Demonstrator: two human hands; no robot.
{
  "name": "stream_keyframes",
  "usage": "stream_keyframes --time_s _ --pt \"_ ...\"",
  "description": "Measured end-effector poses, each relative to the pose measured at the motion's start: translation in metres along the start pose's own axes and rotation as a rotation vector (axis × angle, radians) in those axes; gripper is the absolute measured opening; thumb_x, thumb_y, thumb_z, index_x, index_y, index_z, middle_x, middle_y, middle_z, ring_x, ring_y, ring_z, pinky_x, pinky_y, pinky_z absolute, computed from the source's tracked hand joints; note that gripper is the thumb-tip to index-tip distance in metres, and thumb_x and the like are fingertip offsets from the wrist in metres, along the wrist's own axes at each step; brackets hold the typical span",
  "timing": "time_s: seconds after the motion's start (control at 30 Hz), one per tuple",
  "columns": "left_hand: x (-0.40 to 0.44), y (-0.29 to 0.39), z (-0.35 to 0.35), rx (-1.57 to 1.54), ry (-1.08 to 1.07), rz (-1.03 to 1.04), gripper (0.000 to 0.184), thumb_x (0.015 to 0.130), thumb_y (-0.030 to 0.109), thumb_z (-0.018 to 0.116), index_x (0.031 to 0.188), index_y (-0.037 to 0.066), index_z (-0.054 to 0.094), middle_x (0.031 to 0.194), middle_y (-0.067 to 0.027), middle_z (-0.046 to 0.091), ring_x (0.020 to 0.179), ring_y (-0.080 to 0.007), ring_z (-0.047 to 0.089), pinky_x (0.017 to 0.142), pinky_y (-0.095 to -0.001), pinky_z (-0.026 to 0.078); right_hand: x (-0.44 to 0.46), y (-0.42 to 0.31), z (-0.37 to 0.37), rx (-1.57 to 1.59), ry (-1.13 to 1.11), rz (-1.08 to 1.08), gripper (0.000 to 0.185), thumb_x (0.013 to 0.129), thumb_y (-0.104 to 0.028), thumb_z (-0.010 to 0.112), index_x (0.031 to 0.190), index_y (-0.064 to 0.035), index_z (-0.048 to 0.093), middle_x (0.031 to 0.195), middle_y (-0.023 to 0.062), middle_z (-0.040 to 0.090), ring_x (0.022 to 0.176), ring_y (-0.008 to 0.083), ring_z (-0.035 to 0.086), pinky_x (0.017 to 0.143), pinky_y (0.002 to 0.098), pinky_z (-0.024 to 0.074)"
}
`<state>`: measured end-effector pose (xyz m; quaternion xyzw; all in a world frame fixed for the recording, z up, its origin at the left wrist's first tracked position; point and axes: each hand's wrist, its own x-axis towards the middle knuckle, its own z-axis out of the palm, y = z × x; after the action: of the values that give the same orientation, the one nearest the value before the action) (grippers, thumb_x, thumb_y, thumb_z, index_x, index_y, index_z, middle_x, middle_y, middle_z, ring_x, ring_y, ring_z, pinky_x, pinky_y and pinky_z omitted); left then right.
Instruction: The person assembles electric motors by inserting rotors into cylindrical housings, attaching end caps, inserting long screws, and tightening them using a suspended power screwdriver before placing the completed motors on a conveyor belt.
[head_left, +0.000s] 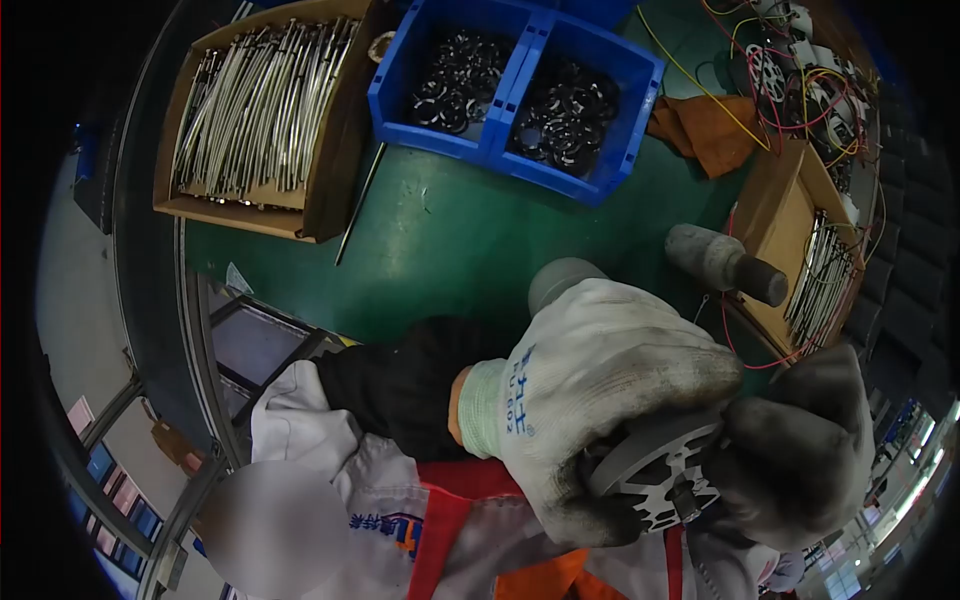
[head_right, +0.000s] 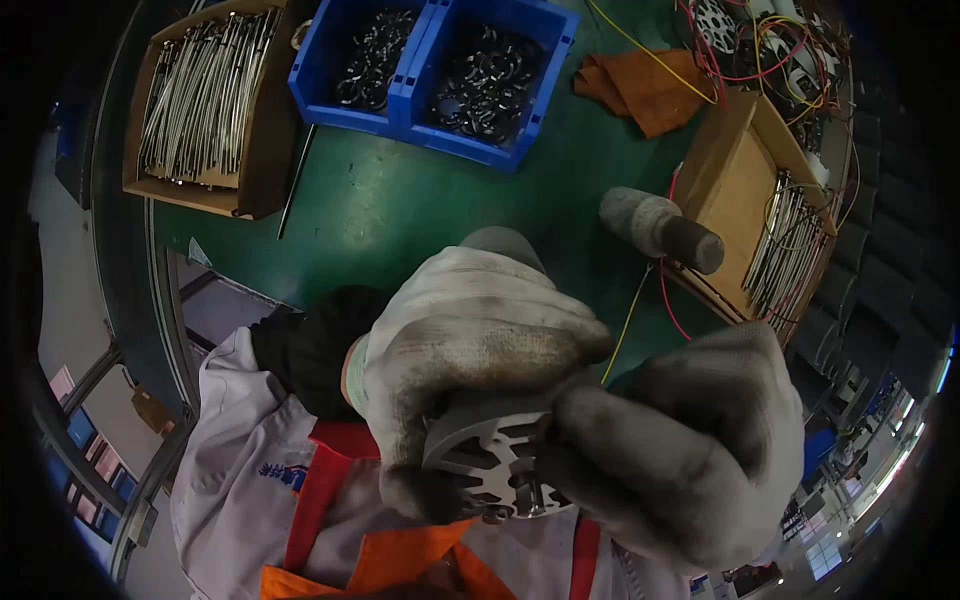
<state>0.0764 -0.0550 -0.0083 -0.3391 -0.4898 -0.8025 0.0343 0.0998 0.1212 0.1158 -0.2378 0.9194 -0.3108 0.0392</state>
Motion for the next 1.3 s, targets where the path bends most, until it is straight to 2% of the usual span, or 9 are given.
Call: stream_keyframes --time_s 0.03,0.13,0.77,0.87,0.97,1.03,1.07,1.23,1.3 --pt "0.001 0.004 -0.004 -0.032 -0.130 -0.136 0.078 0.049 0.038 0.078 0.111 -0.005 0.062 0.093 -0.0175 0.068 0.079 -0.0343 0.069 0.067 -0.0403 0.055 0.002 0.003 -0.001 0.045 -0.042 -0.010 0.036 0.075 -0.027 0.078 0.099 -0.0054 0.062 0.080 0.0038 0.054 0.073 0.0162 0.049 0.061 0.0315 0.0391" --pt "-0.004 -0.006 0.005 -0.108 -0.037 -0.080 0.078 0.048 0.041 0.078 0.111 -0.003 0.063 0.089 -0.0155 0.068 0.077 -0.0334 0.068 0.065 -0.0394 0.055 0.006 0.011 0.002 0.183 -0.109 0.022 0.036 0.079 -0.031 0.077 0.096 -0.0051 0.060 0.079 0.0037 0.052 0.073 0.0152 0.048 0.061 0.0302 0.0379" --pt "0.000 -0.006 0.007 -0.052 0.098 0.040 0.074 0.051 0.044 0.077 0.106 -0.003 0.064 0.084 -0.0143 0.066 0.072 -0.0314 0.067 0.062 -0.0393 0.053 -0.003 0.014 0.001 0.150 -0.084 -0.032 0.037 0.084 -0.034 0.075 0.098 -0.0046 0.058 0.081 0.0044 0.050 0.071 0.0128 0.047 0.058 0.0251 0.0350" --pt "-0.002 -0.003 0.007 -0.099 0.080 -0.023 0.074 0.051 0.044 0.077 0.107 -0.002 0.064 0.085 -0.0145 0.066 0.074 -0.0313 0.067 0.064 -0.0395 0.054 -0.001 0.012 0.003 0.150 -0.057 -0.037 0.035 0.085 -0.033 0.074 0.099 -0.0051 0.058 0.081 0.0046 0.051 0.071 0.0117 0.048 0.057 0.0241 0.0354" --pt "-0.001 -0.002 0.003 -0.077 0.060 -0.035 0.074 0.051 0.043 0.076 0.108 -0.003 0.064 0.088 -0.0146 0.067 0.077 -0.0314 0.067 0.065 -0.0394 0.054 0.000 0.010 0.005 0.175 -0.040 -0.013 0.033 0.085 -0.031 0.074 0.099 -0.0056 0.058 0.081 0.0044 0.051 0.071 0.0116 0.048 0.057 0.0245 0.0357" --pt "0.003 0.001 -0.008 -0.067 -0.213 -0.177 0.076 0.050 0.043 0.077 0.109 -0.003 0.063 0.090 -0.0151 0.067 0.079 -0.0316 0.068 0.067 -0.0398 0.055 0.000 0.010 0.005 0.166 -0.040 -0.014 0.032 0.085 -0.030 0.075 0.098 -0.0059 0.058 0.081 0.0042 0.052 0.071 0.0119 0.048 0.058 0.0250 0.0357" --pt "0.003 0.002 -0.007 -0.067 -0.213 -0.175 0.076 0.050 0.043 0.077 0.109 -0.003 0.063 0.090 -0.0151 0.067 0.079 -0.0316 0.068 0.067 -0.0398 0.055 0.000 0.011 0.004 0.163 -0.042 -0.017 0.032 0.084 -0.029 0.075 0.098 -0.0061 0.059 0.081 0.0040 0.052 0.071 0.0122 0.049 0.058 0.0255 0.0357" --pt "-0.007 -0.004 0.009 -0.088 0.052 -0.065 0.076 0.051 0.042 0.077 0.110 -0.004 0.063 0.091 -0.0164 0.067 0.079 -0.0330 0.068 0.067 -0.0413 0.054 0.004 0.011 0.001 0.131 -0.078 -0.033 0.032 0.080 -0.028 0.077 0.096 -0.0070 0.060 0.079 0.0030 0.052 0.070 0.0135 0.048 0.058 0.0276 0.0358" --pt "-0.007 -0.004 0.007 -0.053 0.054 -0.039 0.076 0.051 0.041 0.077 0.110 -0.004 0.063 0.092 -0.0171 0.067 0.079 -0.0334 0.068 0.067 -0.0412 0.054 0.006 0.011 -0.001 0.135 -0.098 -0.037 0.032 0.078 -0.028 0.078 0.095 -0.0072 0.060 0.078 0.0027 0.052 0.070 0.0140 0.049 0.058 0.0281 0.0357"
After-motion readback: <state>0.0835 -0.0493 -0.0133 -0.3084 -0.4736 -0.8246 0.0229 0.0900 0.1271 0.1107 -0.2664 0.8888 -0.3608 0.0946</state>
